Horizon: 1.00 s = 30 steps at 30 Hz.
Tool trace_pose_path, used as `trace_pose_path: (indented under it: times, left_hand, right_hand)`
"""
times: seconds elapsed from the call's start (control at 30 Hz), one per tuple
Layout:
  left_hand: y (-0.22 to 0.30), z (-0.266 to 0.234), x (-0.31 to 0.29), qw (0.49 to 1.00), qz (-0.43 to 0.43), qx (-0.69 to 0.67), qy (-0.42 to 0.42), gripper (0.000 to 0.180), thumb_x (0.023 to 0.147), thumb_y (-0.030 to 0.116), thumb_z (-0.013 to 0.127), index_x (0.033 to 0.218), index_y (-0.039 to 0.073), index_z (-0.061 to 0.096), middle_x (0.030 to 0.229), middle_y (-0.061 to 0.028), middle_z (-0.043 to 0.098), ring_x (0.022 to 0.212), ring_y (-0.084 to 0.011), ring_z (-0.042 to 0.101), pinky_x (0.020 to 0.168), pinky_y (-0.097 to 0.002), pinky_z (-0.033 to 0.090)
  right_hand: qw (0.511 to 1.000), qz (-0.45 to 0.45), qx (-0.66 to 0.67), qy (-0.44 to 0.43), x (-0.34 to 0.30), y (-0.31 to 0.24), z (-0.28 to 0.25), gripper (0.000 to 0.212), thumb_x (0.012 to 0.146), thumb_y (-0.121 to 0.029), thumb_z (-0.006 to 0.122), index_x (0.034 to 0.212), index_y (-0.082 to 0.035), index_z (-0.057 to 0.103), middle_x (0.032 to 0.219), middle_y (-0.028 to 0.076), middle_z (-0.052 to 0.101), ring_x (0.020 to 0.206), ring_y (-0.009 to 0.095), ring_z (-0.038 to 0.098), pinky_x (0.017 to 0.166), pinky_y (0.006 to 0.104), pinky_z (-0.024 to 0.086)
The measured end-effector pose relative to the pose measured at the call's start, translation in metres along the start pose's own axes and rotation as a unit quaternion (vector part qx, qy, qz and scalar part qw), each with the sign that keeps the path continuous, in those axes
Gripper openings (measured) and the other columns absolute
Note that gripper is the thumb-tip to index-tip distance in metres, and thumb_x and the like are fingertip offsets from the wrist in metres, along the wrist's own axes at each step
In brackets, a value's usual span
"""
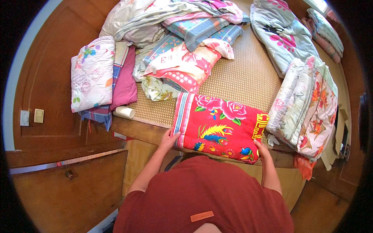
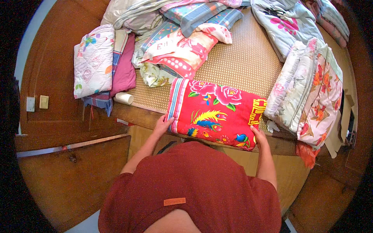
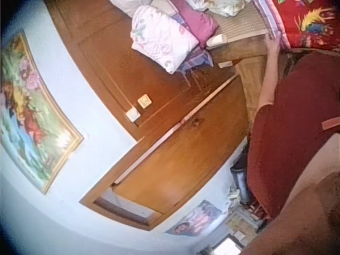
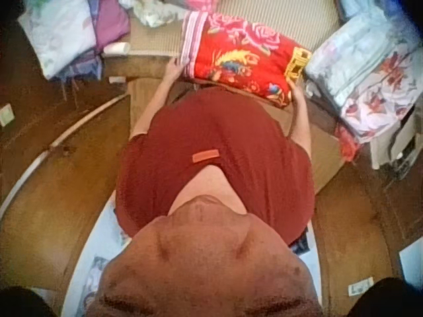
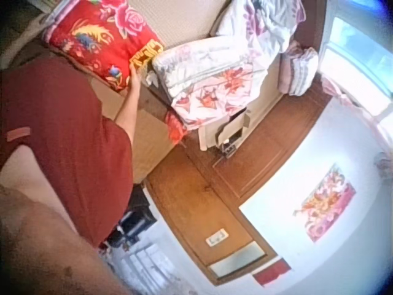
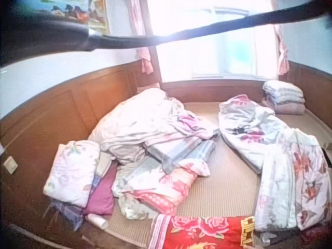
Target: The person folds multiple pieces of bedding, including a colorful striped quilt, a white floral duvet, and a pink patterned blanket. They unfold each item, align the edges, and fold them into compact rectangular shapes, stacking them on a wooden platform bed.
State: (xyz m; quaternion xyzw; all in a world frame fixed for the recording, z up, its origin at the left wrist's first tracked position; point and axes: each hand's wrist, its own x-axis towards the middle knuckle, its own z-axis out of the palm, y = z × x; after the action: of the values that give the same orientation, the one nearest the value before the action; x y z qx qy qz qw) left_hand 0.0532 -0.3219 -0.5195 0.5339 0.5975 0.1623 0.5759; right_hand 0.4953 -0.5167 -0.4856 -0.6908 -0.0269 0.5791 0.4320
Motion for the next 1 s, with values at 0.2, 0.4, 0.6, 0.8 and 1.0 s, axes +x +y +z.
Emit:
trace_pose_path:
  times: [0.2,0.4,0.6,0.8,1.0]
  left_hand:
    - [0.037,0.005,-0.009,0.985,-0.075,-0.158,0.001,0.050,0.079,0.034,0.063,0.117,0.005,0.050,0.110,-0.0080,0.056,0.097,-0.0167,0.054,0.083,-0.0320,0.043]
    - [0.080,0.006,-0.028,0.946,-0.042,-0.320,-0.015,0.041,0.080,0.019,0.061,0.116,0.002,0.049,0.105,-0.0091,0.058,0.093,-0.0160,0.057,0.083,-0.0298,0.044]
    - [0.170,-0.015,-0.075,0.948,0.108,-0.300,-0.006,0.051,0.076,0.012,0.061,0.121,0.000,0.041,0.108,-0.0080,0.055,0.095,-0.0145,0.054,0.087,-0.0289,0.041]
    - [0.110,-0.051,-0.061,0.957,0.096,-0.267,0.064,0.063,0.076,0.017,0.063,0.128,-0.001,0.033,0.111,-0.0082,0.053,0.097,-0.0150,0.053,0.088,-0.0298,0.041]
    - [0.063,-0.061,-0.043,0.946,-0.156,-0.214,0.187,0.076,0.076,0.029,0.066,0.134,0.005,0.024,0.114,-0.0096,0.051,0.091,-0.0139,0.052,0.069,-0.0294,0.044]
  right_hand:
    - [0.996,-0.075,0.041,-0.005,0.024,-0.004,0.010,0.039,0.080,-0.025,0.061,0.111,-0.002,0.053,0.100,0.009,0.061,0.085,0.019,0.060,0.076,0.0324,0.048]
    - [0.981,-0.142,0.131,-0.019,-0.010,-0.046,0.026,0.038,0.079,-0.016,0.060,0.112,-0.001,0.051,0.105,0.010,0.059,0.091,0.019,0.058,0.080,0.0326,0.047]
    - [0.943,-0.202,0.239,-0.113,-0.038,-0.069,0.036,0.045,0.079,-0.019,0.060,0.117,0.000,0.045,0.110,0.012,0.056,0.095,0.022,0.058,0.085,0.0351,0.046]
    - [0.963,-0.102,0.218,-0.122,-0.006,-0.035,0.065,0.044,0.078,-0.019,0.062,0.116,-0.003,0.047,0.109,0.011,0.057,0.094,0.023,0.058,0.087,0.0372,0.045]
    - [0.982,-0.063,0.166,-0.066,0.045,0.030,0.093,0.036,0.080,-0.015,0.060,0.112,-0.001,0.049,0.102,0.012,0.059,0.087,0.022,0.059,0.080,0.0367,0.047]
